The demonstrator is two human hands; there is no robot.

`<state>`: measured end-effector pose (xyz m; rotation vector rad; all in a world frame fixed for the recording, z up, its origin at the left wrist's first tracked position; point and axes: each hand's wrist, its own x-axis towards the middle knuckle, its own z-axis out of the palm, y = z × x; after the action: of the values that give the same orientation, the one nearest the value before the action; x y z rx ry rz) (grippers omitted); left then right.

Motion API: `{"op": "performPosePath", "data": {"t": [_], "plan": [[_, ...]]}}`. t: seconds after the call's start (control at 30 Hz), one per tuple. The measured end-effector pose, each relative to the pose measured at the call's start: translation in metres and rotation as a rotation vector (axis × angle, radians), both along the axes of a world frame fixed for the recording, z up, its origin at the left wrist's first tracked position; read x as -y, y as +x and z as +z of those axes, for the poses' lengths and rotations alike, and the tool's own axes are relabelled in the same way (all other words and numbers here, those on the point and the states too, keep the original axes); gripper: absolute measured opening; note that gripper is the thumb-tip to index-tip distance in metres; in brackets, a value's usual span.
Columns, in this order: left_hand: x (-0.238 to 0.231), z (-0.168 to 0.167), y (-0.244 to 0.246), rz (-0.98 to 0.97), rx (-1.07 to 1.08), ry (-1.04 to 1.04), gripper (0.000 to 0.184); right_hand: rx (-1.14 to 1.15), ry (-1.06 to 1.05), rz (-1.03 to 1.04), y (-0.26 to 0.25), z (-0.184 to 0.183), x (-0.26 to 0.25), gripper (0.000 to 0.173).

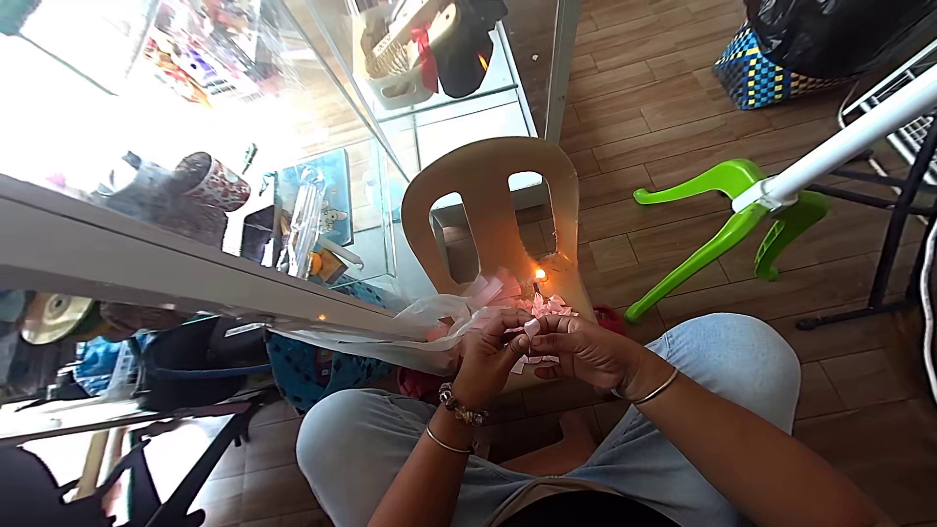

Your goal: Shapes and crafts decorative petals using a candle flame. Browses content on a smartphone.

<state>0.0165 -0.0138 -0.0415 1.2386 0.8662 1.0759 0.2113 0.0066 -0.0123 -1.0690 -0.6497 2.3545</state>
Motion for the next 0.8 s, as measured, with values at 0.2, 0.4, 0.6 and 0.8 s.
{"op": "performPosePath", "data": {"t": [0.2,0.4,0.6,0.8], "plan": [[-0.004,0.004,-0.007,-0.129,0.034,-0.09,0.008,0.033,-0.025,-0.04,-0.002,-0.002,0.003,0.015],[-0.005,-0.003,0.003,0.088,0.174,-0.206,0.014,0.116,0.185,-0.144,-0.004,0.005,0.0,0.003],[-0.005,-0.002,0.008,0.206,0.278,-0.266,0.015,0.215,0.578,-0.214,-0.007,0.001,0.006,0.012],[-0.002,-0.002,0.015,0.273,0.273,-0.236,0.016,0.289,0.696,-0.309,-0.017,-0.007,0.011,0.015]]}}
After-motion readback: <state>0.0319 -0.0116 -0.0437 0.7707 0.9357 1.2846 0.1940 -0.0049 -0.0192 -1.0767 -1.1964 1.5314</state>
